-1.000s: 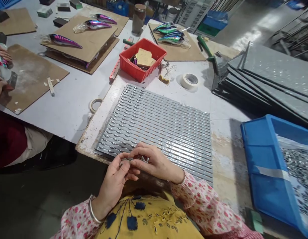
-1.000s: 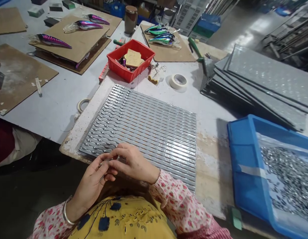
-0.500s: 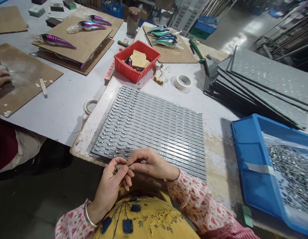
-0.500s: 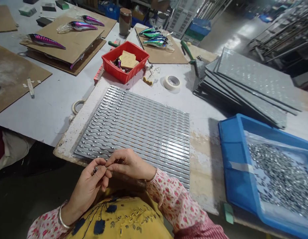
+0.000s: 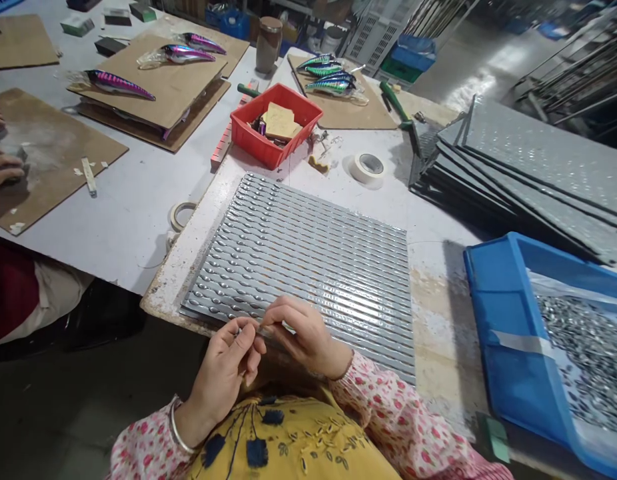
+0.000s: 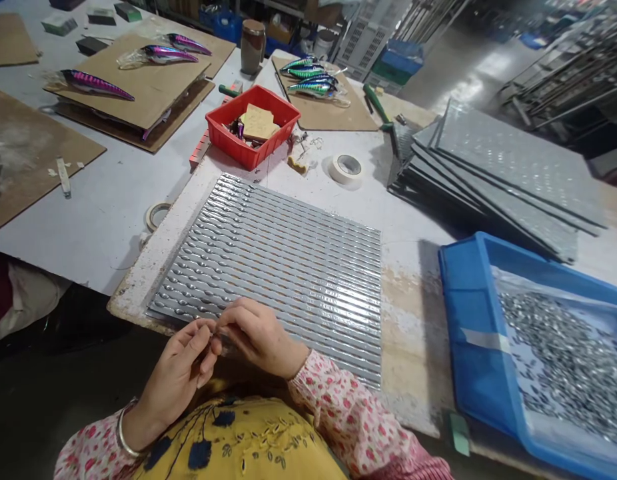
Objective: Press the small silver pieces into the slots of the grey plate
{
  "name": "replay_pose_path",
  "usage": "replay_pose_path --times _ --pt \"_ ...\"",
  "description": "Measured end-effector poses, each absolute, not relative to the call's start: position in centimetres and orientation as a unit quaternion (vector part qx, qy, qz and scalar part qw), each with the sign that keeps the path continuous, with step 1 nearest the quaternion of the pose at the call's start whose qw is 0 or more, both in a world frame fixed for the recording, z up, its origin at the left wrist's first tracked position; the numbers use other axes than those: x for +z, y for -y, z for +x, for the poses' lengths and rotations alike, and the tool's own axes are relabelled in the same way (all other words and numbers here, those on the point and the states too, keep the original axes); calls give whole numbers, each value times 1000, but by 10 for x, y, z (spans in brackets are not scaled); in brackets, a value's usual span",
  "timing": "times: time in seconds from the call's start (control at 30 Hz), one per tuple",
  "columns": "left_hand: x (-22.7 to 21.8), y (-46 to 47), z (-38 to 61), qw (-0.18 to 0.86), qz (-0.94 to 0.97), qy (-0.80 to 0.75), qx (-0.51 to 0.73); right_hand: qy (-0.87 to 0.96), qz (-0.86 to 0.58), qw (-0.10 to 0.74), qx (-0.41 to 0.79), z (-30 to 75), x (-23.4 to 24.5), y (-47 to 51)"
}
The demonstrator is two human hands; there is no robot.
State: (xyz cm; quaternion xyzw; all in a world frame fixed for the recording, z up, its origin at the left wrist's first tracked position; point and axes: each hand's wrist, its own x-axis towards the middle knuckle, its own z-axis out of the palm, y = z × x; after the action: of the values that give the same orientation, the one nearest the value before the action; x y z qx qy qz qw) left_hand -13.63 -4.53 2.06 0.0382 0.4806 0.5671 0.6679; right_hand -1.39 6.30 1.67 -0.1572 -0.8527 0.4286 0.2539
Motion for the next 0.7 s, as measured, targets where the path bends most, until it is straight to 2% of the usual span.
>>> replay_pose_path --times 0.13,0.33,0.43,0.5,0.57,0.7 --pt "19 44 -136 654 36 -500 567 859 -142 260 417 -14 18 -60" --pt "11 46 -137 585 130 -579 553 704 -297 159 625 -17 20 -58" --pt "9 45 -137 567 144 -597 549 685 -311 103 651 -17 20 -62" --pt "10 45 -138 566 137 -590 559 700 -304 91 640 -18 19 -68" --pt "14 44 -138 580 103 -561 581 716 -320 117 609 -20 16 -76" --pt "21 45 -140 627 28 -499 597 815 -387 160 400 -26 4 -92"
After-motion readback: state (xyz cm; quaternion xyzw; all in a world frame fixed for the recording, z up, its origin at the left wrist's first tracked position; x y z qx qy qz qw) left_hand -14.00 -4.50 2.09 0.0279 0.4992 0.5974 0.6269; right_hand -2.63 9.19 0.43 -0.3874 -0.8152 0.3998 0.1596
